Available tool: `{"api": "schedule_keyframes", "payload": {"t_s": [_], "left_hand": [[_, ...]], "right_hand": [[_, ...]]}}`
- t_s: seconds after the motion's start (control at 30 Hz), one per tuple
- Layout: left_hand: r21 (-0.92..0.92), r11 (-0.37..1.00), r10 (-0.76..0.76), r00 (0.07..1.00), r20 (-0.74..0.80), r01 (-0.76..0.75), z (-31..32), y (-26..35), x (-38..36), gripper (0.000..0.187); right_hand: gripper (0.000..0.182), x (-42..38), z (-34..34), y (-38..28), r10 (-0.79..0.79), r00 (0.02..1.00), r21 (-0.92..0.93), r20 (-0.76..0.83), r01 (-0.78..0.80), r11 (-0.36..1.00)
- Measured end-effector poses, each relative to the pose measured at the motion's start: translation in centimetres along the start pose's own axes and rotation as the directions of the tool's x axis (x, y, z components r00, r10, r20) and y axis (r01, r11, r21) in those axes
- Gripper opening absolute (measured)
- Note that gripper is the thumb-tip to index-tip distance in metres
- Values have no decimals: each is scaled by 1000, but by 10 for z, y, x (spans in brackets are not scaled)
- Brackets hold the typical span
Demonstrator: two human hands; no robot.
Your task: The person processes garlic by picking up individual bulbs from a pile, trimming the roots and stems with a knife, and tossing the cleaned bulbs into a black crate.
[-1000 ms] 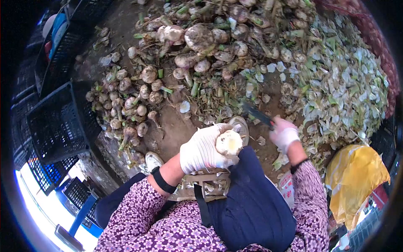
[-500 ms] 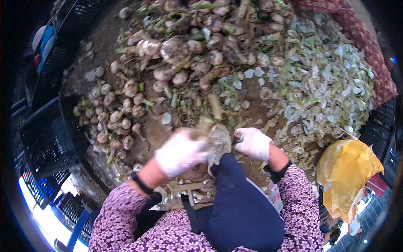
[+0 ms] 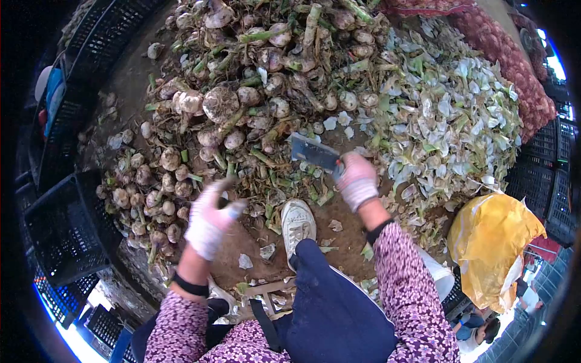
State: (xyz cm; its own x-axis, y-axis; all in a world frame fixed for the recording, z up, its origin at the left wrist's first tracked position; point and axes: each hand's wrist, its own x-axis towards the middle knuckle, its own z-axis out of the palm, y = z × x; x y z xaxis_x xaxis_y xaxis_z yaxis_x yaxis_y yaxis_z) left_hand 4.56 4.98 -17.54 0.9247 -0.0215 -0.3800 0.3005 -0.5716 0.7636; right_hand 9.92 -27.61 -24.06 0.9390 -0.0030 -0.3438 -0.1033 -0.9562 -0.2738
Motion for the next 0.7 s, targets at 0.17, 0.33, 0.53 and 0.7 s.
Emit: {"api": "schedule_keyframes", "payload": {"t_s": [0.17, 0.33, 0.53, 0.7], "left_hand": [[-420, 837, -294, 936, 196, 351, 90, 16, 10, 37], [-229, 835, -431, 854, 291, 500, 85, 12, 10, 30], [-425, 715, -520, 828, 207, 555, 95, -4, 18, 51], [-484, 788, -386, 918, 93, 380, 121, -20, 18, 34]], "right_hand": [[17, -41, 38, -10, -85, 979, 296, -187, 138, 945], [19, -41, 49, 62, 340, 938, 700, 65, -286, 654], [35, -31, 15, 2, 122, 983, 597, 140, -182, 781], [27, -9, 62, -47, -111, 979, 331, 172, 49, 942]]}}
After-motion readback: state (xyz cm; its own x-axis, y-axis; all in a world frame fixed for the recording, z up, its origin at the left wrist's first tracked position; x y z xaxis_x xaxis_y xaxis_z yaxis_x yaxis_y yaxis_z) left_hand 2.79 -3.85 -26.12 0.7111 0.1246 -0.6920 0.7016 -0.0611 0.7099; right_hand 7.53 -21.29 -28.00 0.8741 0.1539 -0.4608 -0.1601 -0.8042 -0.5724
